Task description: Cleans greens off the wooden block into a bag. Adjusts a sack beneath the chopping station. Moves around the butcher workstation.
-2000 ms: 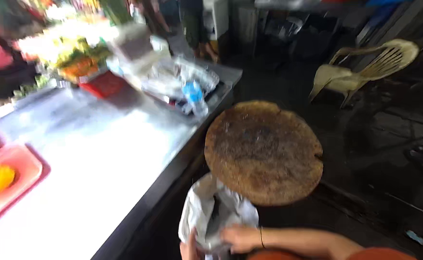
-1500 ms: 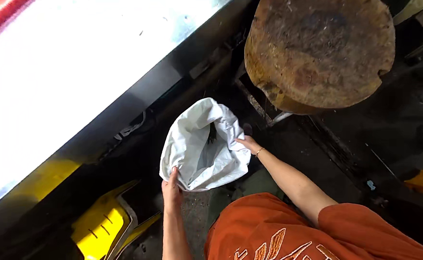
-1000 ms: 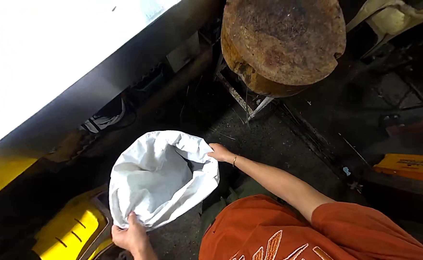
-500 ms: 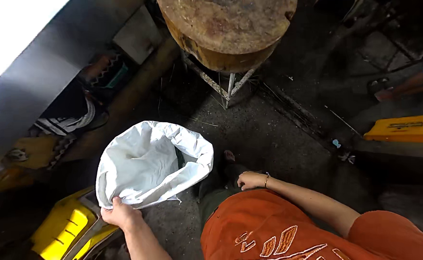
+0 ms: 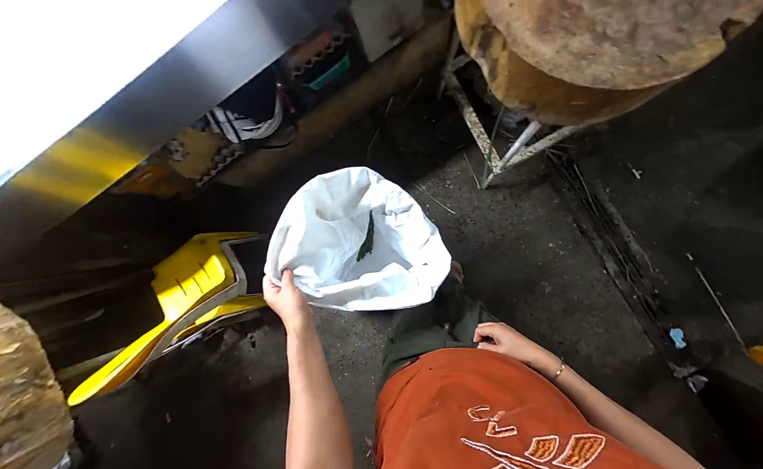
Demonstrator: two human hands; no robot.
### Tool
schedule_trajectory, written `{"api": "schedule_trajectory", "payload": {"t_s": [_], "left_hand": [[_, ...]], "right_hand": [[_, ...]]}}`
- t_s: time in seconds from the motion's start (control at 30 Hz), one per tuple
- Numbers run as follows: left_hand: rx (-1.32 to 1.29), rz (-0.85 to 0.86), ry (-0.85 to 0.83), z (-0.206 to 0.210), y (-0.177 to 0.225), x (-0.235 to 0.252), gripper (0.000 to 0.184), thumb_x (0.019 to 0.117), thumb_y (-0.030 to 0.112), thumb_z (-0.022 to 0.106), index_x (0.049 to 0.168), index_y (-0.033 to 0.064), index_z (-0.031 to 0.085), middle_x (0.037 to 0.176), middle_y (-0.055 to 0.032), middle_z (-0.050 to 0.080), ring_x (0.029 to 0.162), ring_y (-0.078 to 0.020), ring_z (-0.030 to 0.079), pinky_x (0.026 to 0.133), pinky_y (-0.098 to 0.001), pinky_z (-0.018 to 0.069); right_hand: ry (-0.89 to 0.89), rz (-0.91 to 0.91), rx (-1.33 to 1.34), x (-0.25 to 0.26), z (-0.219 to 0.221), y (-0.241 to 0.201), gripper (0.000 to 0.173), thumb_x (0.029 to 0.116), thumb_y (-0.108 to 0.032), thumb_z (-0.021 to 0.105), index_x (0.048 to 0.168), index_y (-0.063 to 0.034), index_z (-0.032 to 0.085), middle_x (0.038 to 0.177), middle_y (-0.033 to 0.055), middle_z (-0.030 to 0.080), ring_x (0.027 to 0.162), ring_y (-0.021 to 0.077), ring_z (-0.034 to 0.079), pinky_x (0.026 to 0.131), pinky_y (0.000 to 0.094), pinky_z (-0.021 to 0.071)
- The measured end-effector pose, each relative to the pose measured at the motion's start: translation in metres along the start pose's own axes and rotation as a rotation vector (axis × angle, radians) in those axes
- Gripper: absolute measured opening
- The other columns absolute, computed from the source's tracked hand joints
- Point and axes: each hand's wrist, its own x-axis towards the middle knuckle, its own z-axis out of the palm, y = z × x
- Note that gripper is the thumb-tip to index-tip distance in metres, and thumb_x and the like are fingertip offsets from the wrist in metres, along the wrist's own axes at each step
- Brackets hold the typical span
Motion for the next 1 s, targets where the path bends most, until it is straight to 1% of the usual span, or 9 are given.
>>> {"api": "schedule_trajectory", "payload": {"t_s": [0.27, 0.4, 0.5, 0.63, 0.67, 0.73, 0.83, 0.9, 1.0], "left_hand": [[-0.208, -0.234, -0.002, -0.050, -0.012, 0.013, 0.032, 0.1053, 0.006, 0.050, 0.137, 0.0030, 0.054, 0.112, -0.0123, 0.067, 0.093, -0.0171, 0.067, 0.083, -0.0395, 0.0573], [-0.436, -0.358, 0.044, -0.076, -0.031, 0.018, 0.024, 0.1063, 0.004, 0.044, 0.125, -0.0011, 0.058, 0.095, -0.0115, 0.068, 0.081, -0.0169, 0.068, 0.075, -0.0367, 0.0586], [-0.530, -0.395, 0.089, -0.091, -0.035, 0.024, 0.021, 0.1025, 0.000, 0.041, 0.110, -0.0048, 0.061, 0.085, -0.0102, 0.067, 0.074, -0.0154, 0.066, 0.070, -0.0332, 0.0571], [-0.566, -0.314, -0.017, -0.113, -0.038, 0.033, 0.023, 0.0984, 0.000, 0.041, 0.103, -0.0044, 0.063, 0.086, -0.0067, 0.067, 0.078, -0.0110, 0.065, 0.075, -0.0308, 0.0562], [-0.580, -0.283, -0.060, -0.119, -0.038, 0.037, 0.024, 0.0971, 0.000, 0.041, 0.100, -0.0031, 0.064, 0.084, -0.0049, 0.067, 0.076, -0.0094, 0.064, 0.074, -0.0297, 0.0563], [-0.606, -0.239, -0.181, -0.131, -0.038, 0.045, 0.023, 0.0958, 0.000, 0.040, 0.094, 0.0001, 0.063, 0.080, -0.0010, 0.065, 0.073, -0.0064, 0.063, 0.072, -0.0275, 0.0552], [-0.600, -0.154, -0.381, -0.153, -0.040, 0.056, 0.023, 0.0941, 0.000, 0.042, 0.088, 0.0035, 0.064, 0.074, 0.0038, 0.065, 0.069, -0.0026, 0.062, 0.069, -0.0247, 0.0543], [-0.514, -0.078, -0.443, -0.172, -0.041, 0.063, 0.016, 0.0904, 0.001, 0.052, 0.096, 0.0003, 0.067, 0.082, 0.0008, 0.068, 0.075, -0.0032, 0.064, 0.074, -0.0253, 0.0550], [-0.194, -0.015, -0.449, -0.226, -0.036, 0.071, 0.045, 0.0840, 0.001, 0.072, 0.127, -0.0079, 0.060, 0.117, -0.0171, 0.068, 0.106, -0.0175, 0.065, 0.098, -0.0368, 0.0524]], "right_hand": [[-0.257, 0.028, -0.077, 0.073, 0.019, -0.068, 0.018, 0.0996, -0.006, 0.058, 0.103, 0.0078, 0.069, 0.101, 0.0198, 0.067, 0.093, 0.0248, 0.064, 0.089, 0.0387, 0.0513], [-0.394, 0.128, -0.168, 0.122, 0.036, -0.071, 0.019, 0.0998, -0.010, 0.058, 0.106, 0.0039, 0.070, 0.097, 0.0161, 0.069, 0.090, 0.0213, 0.065, 0.086, 0.0399, 0.0516], [-0.509, 0.181, -0.424, 0.152, 0.033, -0.115, 0.027, 0.1037, -0.018, 0.057, 0.118, 0.0004, 0.071, 0.112, 0.0204, 0.072, 0.108, 0.0327, 0.068, 0.101, 0.0533, 0.0495], [-0.161, -0.235, -0.156, 0.173, -0.011, -0.223, 0.022, 0.0979, -0.020, 0.060, 0.106, -0.0038, 0.073, 0.098, 0.0033, 0.075, 0.091, 0.0118, 0.072, 0.087, 0.0335, 0.0601], [-0.019, -0.372, -0.145, 0.191, -0.023, -0.244, 0.023, 0.0942, -0.023, 0.065, 0.107, -0.0060, 0.072, 0.101, 0.0006, 0.075, 0.094, 0.0091, 0.071, 0.088, 0.0309, 0.0599], [0.157, -0.497, -0.276, 0.242, -0.051, -0.272, 0.055, 0.0871, -0.037, 0.073, 0.127, -0.0002, 0.065, 0.128, 0.0137, 0.066, 0.119, 0.0199, 0.062, 0.102, 0.0390, 0.0522], [0.102, -0.310, -0.318, 0.329, -0.063, -0.286, 0.070, 0.0995, -0.042, 0.054, 0.153, 0.0020, 0.041, 0.157, 0.0220, 0.043, 0.145, 0.0282, 0.043, 0.118, 0.0423, 0.0374], [-0.013, -0.140, -0.314, 0.369, -0.039, -0.295, 0.057, 0.1084, -0.036, 0.043, 0.151, 0.0011, 0.045, 0.155, 0.0194, 0.047, 0.143, 0.0265, 0.046, 0.119, 0.0432, 0.0366], [-0.317, -0.010, -0.499, 0.404, 0.018, -0.312, 0.043, 0.1076, -0.024, 0.051, 0.141, 0.0020, 0.056, 0.134, 0.0234, 0.063, 0.121, 0.0282, 0.062, 0.106, 0.0461, 0.0477]]}}
